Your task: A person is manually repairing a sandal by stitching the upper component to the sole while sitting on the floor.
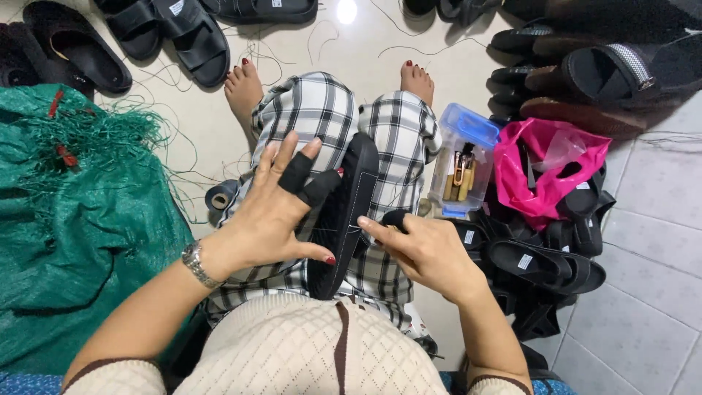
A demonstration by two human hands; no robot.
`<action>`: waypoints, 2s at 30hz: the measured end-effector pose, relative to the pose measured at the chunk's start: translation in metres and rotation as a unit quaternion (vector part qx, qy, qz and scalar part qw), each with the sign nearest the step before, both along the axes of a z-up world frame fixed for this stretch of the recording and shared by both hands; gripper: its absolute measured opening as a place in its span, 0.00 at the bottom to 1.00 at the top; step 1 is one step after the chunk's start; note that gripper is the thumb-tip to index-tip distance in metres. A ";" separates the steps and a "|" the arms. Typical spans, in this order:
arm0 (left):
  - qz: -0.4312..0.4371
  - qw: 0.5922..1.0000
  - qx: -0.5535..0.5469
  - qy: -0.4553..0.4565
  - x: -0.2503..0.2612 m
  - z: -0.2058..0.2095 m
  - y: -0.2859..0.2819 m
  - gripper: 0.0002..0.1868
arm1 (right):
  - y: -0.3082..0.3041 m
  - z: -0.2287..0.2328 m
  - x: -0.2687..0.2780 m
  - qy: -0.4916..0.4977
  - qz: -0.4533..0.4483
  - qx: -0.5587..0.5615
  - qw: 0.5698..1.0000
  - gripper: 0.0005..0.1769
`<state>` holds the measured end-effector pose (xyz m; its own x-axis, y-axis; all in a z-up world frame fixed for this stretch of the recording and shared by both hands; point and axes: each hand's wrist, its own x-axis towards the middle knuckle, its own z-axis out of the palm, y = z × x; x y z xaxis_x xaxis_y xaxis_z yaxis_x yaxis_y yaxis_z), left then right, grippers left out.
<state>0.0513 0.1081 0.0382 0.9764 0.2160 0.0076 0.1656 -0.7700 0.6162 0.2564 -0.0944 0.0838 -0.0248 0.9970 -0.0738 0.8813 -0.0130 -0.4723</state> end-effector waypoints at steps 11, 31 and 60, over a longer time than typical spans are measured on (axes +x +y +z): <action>-0.011 0.999 0.026 -0.039 0.002 -0.017 -0.006 0.68 | 0.012 0.033 -0.007 -0.047 -0.002 -0.043 0.998 0.30; 0.123 0.980 -0.042 -0.148 -0.020 -0.019 -0.027 0.28 | 0.018 0.015 -0.032 -0.032 -0.058 0.024 0.998 0.17; 0.308 0.907 -0.283 -0.051 -0.026 -0.003 -0.063 0.46 | -0.021 -0.028 -0.027 0.294 -0.211 0.105 0.926 0.11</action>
